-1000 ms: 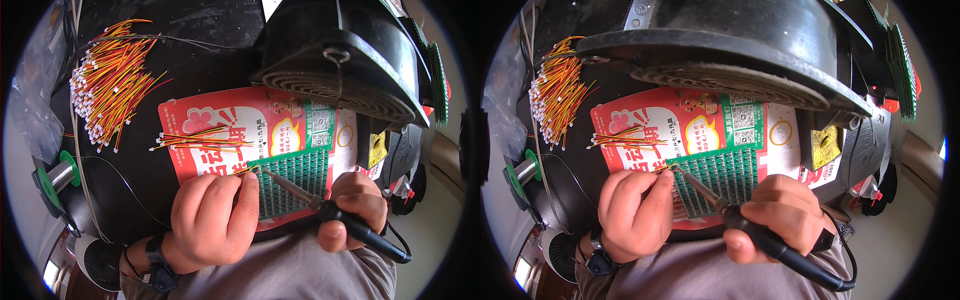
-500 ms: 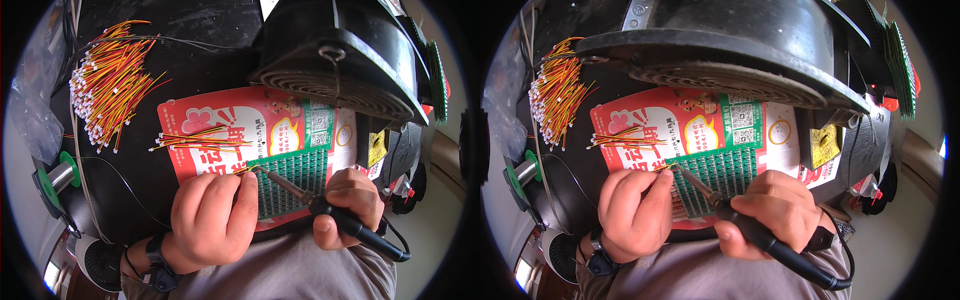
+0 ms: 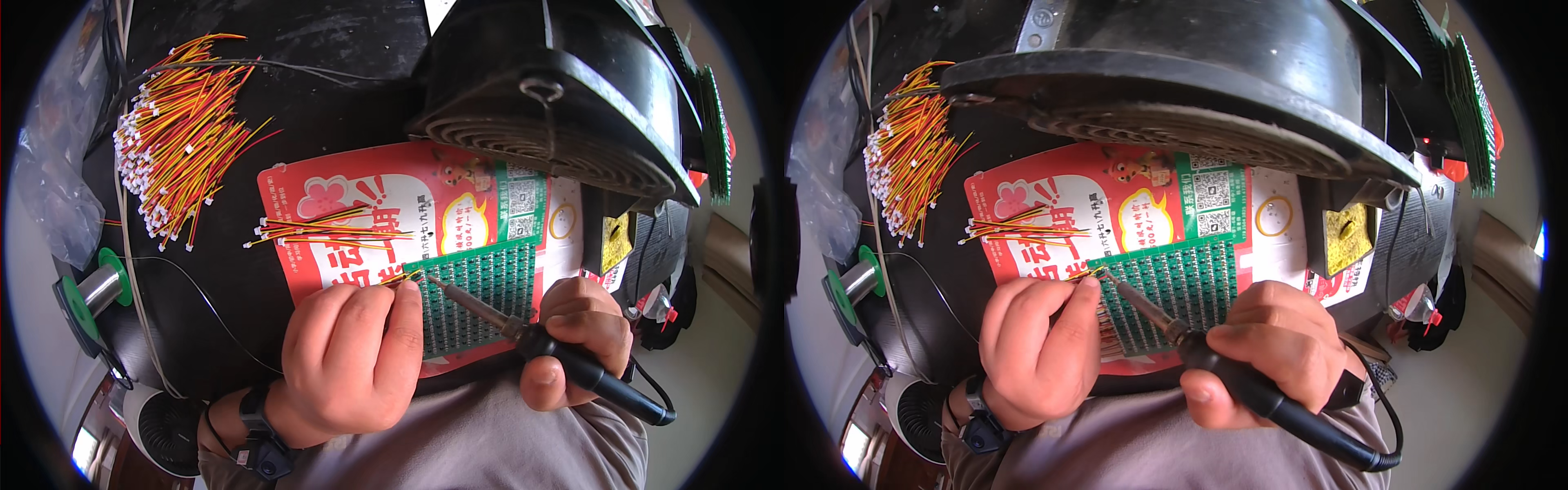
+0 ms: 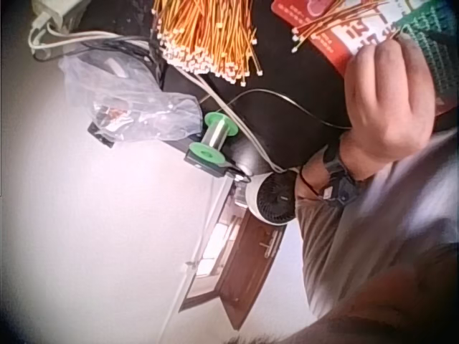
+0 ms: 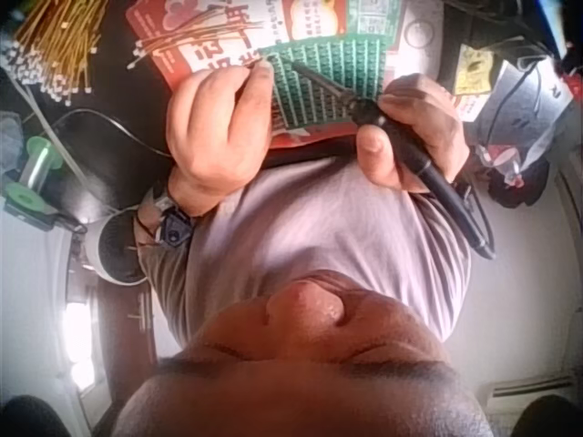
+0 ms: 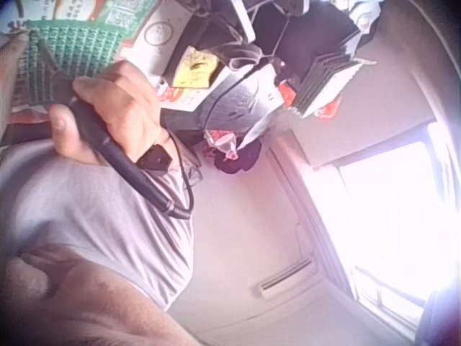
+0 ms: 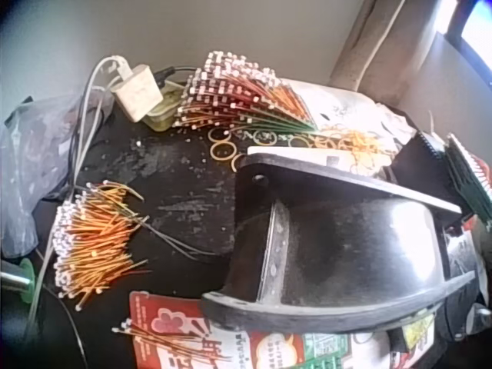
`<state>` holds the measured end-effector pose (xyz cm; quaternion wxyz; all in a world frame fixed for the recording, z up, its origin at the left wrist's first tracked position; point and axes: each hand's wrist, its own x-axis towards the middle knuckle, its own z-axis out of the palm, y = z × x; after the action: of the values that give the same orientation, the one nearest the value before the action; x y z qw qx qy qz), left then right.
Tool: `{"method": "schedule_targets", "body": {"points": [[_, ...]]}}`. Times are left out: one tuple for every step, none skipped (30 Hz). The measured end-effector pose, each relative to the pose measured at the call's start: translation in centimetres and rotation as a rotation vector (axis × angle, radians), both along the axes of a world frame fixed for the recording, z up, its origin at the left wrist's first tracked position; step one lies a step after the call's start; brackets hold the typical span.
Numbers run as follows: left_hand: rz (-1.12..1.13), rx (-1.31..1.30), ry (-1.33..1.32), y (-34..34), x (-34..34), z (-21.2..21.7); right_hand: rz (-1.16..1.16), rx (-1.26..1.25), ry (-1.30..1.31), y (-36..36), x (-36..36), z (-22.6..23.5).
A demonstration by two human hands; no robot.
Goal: Soldering colored wires onto a green printed circuit board (PCB).
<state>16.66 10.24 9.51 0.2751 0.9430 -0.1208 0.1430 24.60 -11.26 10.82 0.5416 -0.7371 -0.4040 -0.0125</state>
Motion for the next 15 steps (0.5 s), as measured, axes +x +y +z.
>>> {"method": "schedule_targets", "body": {"points": [[0.002,-0.007,0.008,0.04,-0.04,0.03,0.0,0.0,0.0,0.02,-0.03,-0.04],[0.004,-0.013,0.017,0.08,-0.06,0.07,-0.01,0.005,-0.003,0.05,-0.07,-0.08],[0.004,-0.013,0.016,0.13,-0.05,0.11,-0.021,0.01,-0.007,0.08,-0.12,-0.08],[0.009,-0.036,0.022,0.2,-0.01,0.17,-0.021,0.01,-0.007,0.13,-0.13,-0.08],[0.015,-0.058,0.028,0.25,-0.01,0.2,-0.02,0.013,-0.004,0.17,-0.11,-0.07],[0.012,-0.06,0.028,0.29,0.01,0.15,-0.021,0.015,-0.001,0.15,-0.11,-0.07],[0.012,-0.08,0.03,0.34,0.0,0.08,-0.023,0.014,-0.002,0.12,-0.11,0.0],[0.011,-0.1,0.033,0.36,0.01,0.02,-0.013,-0.002,0.009,0.1,-0.1,0.13],[0.011,-0.098,0.034,0.39,0.03,0.0,0.0,-0.013,0.021,0.1,-0.05,0.18],[0.01,-0.096,0.033,0.4,0.06,-0.03,0.0,-0.012,0.022,0.14,-0.04,0.22],[0.009,-0.095,0.031,0.4,0.08,-0.05,-0.002,-0.019,0.022,0.21,-0.05,0.26],[0.009,-0.094,0.031,0.39,0.08,-0.02,-0.003,-0.026,0.022,0.25,-0.05,0.29],[0.01,-0.095,0.037,0.38,0.09,0.01,-0.004,-0.026,0.022,0.24,-0.03,0.29],[0.011,-0.097,0.042,0.37,0.11,0.05,0.002,-0.032,0.021,0.23,0.0,0.29],[0.011,-0.097,0.042,0.35,0.13,0.06,0.009,-0.039,0.02,0.21,0.02,0.29]]}}
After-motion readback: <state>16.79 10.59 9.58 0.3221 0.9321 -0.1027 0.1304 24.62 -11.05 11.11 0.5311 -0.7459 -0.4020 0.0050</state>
